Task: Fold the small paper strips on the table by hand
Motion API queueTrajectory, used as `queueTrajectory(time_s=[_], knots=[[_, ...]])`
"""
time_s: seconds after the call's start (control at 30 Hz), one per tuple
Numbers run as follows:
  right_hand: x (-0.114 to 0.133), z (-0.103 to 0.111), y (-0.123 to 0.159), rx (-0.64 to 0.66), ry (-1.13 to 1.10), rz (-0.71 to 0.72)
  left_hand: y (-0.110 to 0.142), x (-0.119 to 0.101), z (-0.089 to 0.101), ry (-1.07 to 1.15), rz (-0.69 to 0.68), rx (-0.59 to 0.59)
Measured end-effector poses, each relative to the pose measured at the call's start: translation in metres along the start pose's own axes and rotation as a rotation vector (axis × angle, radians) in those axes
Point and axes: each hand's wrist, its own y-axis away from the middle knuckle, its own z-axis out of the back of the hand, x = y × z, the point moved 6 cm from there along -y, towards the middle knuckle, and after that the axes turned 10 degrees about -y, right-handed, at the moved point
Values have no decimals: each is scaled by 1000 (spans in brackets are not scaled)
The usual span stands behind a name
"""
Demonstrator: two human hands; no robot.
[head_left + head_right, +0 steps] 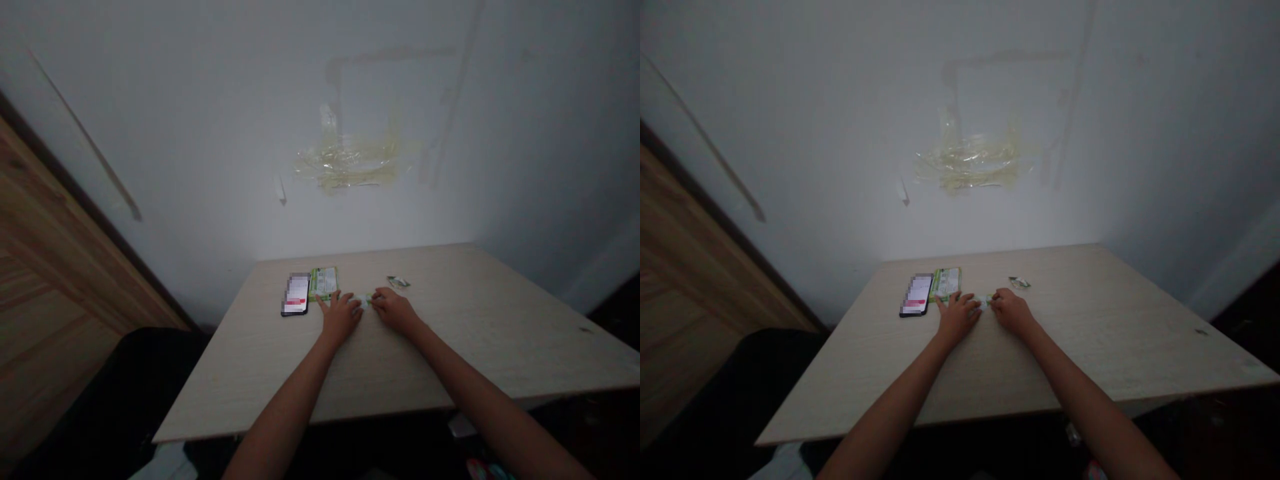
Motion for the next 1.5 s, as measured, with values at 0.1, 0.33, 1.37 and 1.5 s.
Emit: queueTrajectory(time_s=[0.1,0.33,1.37,1.5], knots=[[1,1,1,12,-10,-6,0,0,1,0,4,6],[-1,-2,4,8,-68,38,0,1,2,8,18,19],[0,-7,-1,-127,-182,113,-2,7,0,55,66,44],[0,-7,-1,-106,-186,116,-3,8,0,87,60,60]])
